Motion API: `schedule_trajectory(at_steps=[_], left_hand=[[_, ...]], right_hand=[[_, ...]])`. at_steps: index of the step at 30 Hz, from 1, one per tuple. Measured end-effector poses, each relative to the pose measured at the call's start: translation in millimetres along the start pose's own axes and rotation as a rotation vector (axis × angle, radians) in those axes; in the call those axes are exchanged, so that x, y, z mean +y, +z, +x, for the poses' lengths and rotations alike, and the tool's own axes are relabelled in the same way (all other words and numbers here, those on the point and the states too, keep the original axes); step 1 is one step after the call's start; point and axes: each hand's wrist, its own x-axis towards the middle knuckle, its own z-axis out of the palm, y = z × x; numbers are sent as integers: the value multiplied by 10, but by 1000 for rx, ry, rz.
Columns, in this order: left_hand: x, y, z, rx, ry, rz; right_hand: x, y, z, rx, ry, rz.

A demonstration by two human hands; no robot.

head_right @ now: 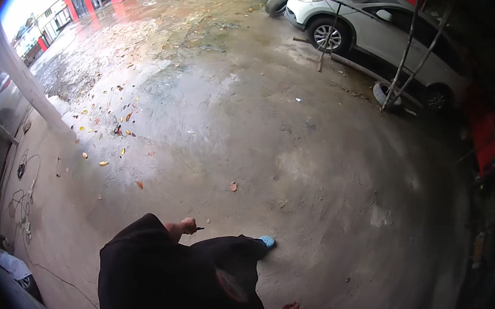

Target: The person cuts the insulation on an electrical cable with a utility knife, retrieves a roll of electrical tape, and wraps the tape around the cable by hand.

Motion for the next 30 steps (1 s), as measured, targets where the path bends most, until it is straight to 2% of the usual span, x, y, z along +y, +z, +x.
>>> schedule_trajectory(at_steps=[1, 3, 4, 5, 6, 7, 8, 10, 12, 14, 16, 17, 18, 19, 20, 21, 22, 23, 24, 26, 27, 28, 29, 30], left_hand=[[615, -125, 126, -15, 44, -102], [1946, -268, 574, -126, 263, -118], [2680, -345, 629, -88, 254, -248], [3446, -435, 739, -39, 572, 360], [4051, -373, 1043, 235, 887, 777], [4600, -236, 1535, 387, 1183, 665], [5237, -246, 1724, 372, 1299, 448], [6483, -596, 1387, 280, 1394, -83], [7532, -798, 1367, 74, 1443, -304], [8308, -719, 1733, 106, 1345, -499], [8705, -740, 1704, -43, 960, -752], [8842, -618, 1984, 185, 1064, 159], [8940, -342, 2215, 384, 1016, 1076], [8964, -162, 2185, 229, 845, 845], [8919, 12, 2242, 113, 860, 905], [8952, 25, 2025, -138, 421, 294], [8993, 11, 1841, -256, 246, 181], [9001, 88, 1858, -275, 178, 95], [9032, 132, 1918, -291, 187, 154], [9277, 143, 2170, -347, 96, 245], [9428, 117, 2401, -323, 63, 161], [9813, 13, 2573, -236, 51, 283], [10211, -91, 2846, -211, 78, 295], [10661, -194, 3255, -170, 119, 234]], right_hand=[[-213, 69, 200, -26, 56, -7], [-635, 195, 583, -78, 147, -27], [-893, 279, 755, -95, 159, -30], [-1204, 368, 911, -115, 165, -34], [-1511, 445, 1042, -127, 162, -38], [-1802, 514, 1194, -134, 162, -29], [-2098, 569, 1390, -145, 151, -29], [-2685, 644, 1891, -161, 136, -15], [-3214, 622, 2494, -167, 115, -3], [-3701, 498, 3161, -156, 89, 0], [-4307, 446, 3721, -140, 60, 17], [-4671, 399, 3921, -119, 54, 42], [-5022, 371, 4127, -103, 45, 55], [-5384, 346, 4372, -88, 37, 63], [-5751, 301, 4628, -78, 15, 78], [-6148, 297, 4885, -95, -11, 74], [-6502, 317, 5163, -135, -47, 50], [-6867, 366, 5462, -260, -50, -19], [-7200, 438, 5690, -252, -136, -154], [-7711, 636, 6041, -269, -326, -111], [-7781, 766, 6600, -267, -383, -248], [-7902, 884, 6856, -285, -267, -86], [-8060, 1036, 6896, -207, -293, -97], [-8304, 1109, 7002, -249, -208, -218]])
